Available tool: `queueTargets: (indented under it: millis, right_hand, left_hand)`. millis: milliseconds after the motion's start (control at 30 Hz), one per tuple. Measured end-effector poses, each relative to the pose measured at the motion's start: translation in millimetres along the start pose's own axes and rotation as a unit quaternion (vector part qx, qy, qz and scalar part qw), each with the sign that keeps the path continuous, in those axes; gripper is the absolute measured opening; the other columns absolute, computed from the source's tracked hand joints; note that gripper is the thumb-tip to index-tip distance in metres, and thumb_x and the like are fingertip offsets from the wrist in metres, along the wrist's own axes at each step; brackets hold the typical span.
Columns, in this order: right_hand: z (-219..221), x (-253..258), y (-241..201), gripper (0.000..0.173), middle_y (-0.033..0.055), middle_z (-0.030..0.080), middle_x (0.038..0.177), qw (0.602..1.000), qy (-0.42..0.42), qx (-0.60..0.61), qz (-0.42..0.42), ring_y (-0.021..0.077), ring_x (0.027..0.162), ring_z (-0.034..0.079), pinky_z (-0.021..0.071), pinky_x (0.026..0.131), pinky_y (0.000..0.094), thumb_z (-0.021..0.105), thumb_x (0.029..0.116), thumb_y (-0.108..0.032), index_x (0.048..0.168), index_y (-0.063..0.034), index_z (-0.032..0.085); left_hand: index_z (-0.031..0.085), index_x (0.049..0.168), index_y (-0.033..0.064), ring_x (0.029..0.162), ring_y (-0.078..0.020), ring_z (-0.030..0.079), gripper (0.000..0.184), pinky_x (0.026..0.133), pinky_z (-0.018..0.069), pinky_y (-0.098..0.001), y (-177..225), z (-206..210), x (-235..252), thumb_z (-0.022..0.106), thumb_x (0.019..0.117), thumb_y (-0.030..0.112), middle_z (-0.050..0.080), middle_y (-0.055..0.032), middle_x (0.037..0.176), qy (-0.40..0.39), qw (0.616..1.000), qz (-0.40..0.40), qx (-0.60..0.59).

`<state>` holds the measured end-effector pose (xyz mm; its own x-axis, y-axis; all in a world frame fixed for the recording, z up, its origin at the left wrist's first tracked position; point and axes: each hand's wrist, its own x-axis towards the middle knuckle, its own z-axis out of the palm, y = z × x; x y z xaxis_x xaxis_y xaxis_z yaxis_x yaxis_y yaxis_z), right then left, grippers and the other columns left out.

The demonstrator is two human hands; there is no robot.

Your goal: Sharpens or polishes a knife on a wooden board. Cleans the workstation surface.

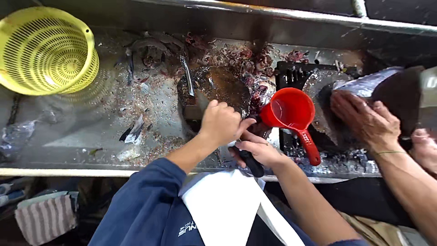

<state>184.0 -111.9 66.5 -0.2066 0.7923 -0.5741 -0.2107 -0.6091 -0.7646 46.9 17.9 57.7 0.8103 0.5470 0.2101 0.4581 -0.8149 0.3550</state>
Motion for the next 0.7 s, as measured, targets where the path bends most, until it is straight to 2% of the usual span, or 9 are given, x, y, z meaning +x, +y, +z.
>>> queueTargets:
  millis: [133, 200, 267, 300, 333, 400, 467, 600, 700]
  right_hand:
    - [-6, -8, 8, 0.026, -0.0007, 0.064, 0.077, 0.987, 0.100, -0.126, 0.024, 0.0110, 0.057, 0.061, 0.0551, 0.052, 0.0275, 0.039, 0.1069, -0.026, 0.119, -0.0111, 0.058]
    - [-9, -8, 20, 0.024, -0.0024, 0.058, 0.068, 0.981, 0.115, -0.152, 0.018, 0.0094, 0.049, 0.055, 0.0507, 0.046, 0.0258, 0.043, 0.1084, -0.031, 0.111, -0.0128, 0.059]
    - [-8, -9, 32, 0.023, -0.0029, 0.055, 0.066, 0.976, 0.112, -0.185, 0.014, 0.0093, 0.048, 0.054, 0.0504, 0.045, 0.0267, 0.047, 0.1072, -0.032, 0.110, -0.0116, 0.058]
    - [-7, -10, 36, 0.024, -0.0025, 0.054, 0.066, 0.974, 0.109, -0.199, 0.015, 0.0097, 0.049, 0.054, 0.0512, 0.046, 0.0275, 0.049, 0.1066, -0.033, 0.109, -0.0109, 0.058]
    - [-6, -12, 42, 0.026, -0.0025, 0.055, 0.066, 0.970, 0.112, -0.215, 0.018, 0.0097, 0.049, 0.055, 0.0522, 0.047, 0.0281, 0.050, 0.1059, -0.035, 0.108, -0.0107, 0.058]
    - [-1, -12, 48, 0.030, -0.0015, 0.056, 0.066, 0.961, 0.129, -0.241, 0.036, 0.0105, 0.051, 0.057, 0.0536, 0.050, 0.0304, 0.051, 0.1051, -0.038, 0.108, -0.0097, 0.060]
    - [4, -5, 47, 0.032, -0.0005, 0.056, 0.067, 0.953, 0.157, -0.255, 0.050, 0.0112, 0.052, 0.057, 0.0538, 0.052, 0.0322, 0.049, 0.1055, -0.038, 0.107, -0.0080, 0.062]
    - [0, 30, 16, 0.030, 0.0029, 0.056, 0.066, 0.952, 0.218, -0.214, 0.026, 0.0124, 0.047, 0.055, 0.0528, 0.046, 0.0316, 0.048, 0.1083, -0.028, 0.109, -0.0018, 0.062]
    - [0, 47, 5, 0.031, 0.0045, 0.053, 0.063, 0.952, 0.243, -0.179, 0.053, 0.0154, 0.044, 0.054, 0.0535, 0.044, 0.0327, 0.045, 0.1111, -0.036, 0.113, -0.0070, 0.056]
  left_hand:
    - [0.069, 0.077, 0.0095, 0.080, -0.0280, 0.069, 0.071, 0.080, 0.0510, -0.0502, 21, 16, 15, 0.035, 0.1026, 0.066, 0.069, -0.0089, 0.076, -0.147, 0.988, -0.039, -0.008]
    - [0.070, 0.092, 0.0099, 0.095, -0.0285, 0.067, 0.065, 0.084, 0.0527, -0.0476, 22, 31, 11, 0.039, 0.1017, 0.066, 0.069, -0.0092, 0.093, -0.111, 0.992, -0.033, -0.042]
    - [0.069, 0.110, 0.0111, 0.118, -0.0282, 0.059, 0.063, 0.099, 0.0493, -0.0460, 18, 47, 4, 0.039, 0.1010, 0.065, 0.065, -0.0091, 0.117, -0.033, 0.997, 0.004, -0.072]
    - [0.067, 0.128, 0.0110, 0.136, -0.0280, 0.051, 0.070, 0.115, 0.0403, -0.0481, 17, 53, 0, 0.033, 0.1016, 0.066, 0.061, -0.0101, 0.136, -0.022, 0.997, 0.017, -0.075]
    - [0.058, 0.143, 0.0104, 0.150, -0.0273, 0.038, 0.079, 0.126, 0.0248, -0.0510, 17, 58, -4, 0.025, 0.1017, 0.069, 0.051, -0.0103, 0.154, -0.029, 0.997, 0.025, -0.073]
    - [0.037, 0.160, 0.0092, 0.160, -0.0241, 0.014, 0.092, 0.130, 0.0046, -0.0550, 17, 65, -8, 0.013, 0.0995, 0.074, 0.027, -0.0076, 0.170, -0.048, 0.997, 0.037, -0.054]
    - [0.028, 0.163, 0.0094, 0.161, -0.0220, 0.007, 0.095, 0.130, 0.0019, -0.0556, 13, 67, -3, 0.014, 0.0975, 0.077, 0.018, -0.0057, 0.173, -0.056, 0.997, 0.045, -0.039]
    - [0.033, 0.162, 0.0111, 0.160, -0.0239, 0.017, 0.093, 0.129, 0.0097, -0.0563, -16, 71, 49, 0.021, 0.0974, 0.076, 0.025, -0.0070, 0.171, -0.019, 0.993, 0.098, -0.061]
    - [0.032, 0.162, 0.0106, 0.159, -0.0246, 0.018, 0.094, 0.130, 0.0076, -0.0552, -34, 73, 79, 0.020, 0.0971, 0.078, 0.029, -0.0071, 0.170, -0.025, 0.990, 0.128, -0.053]
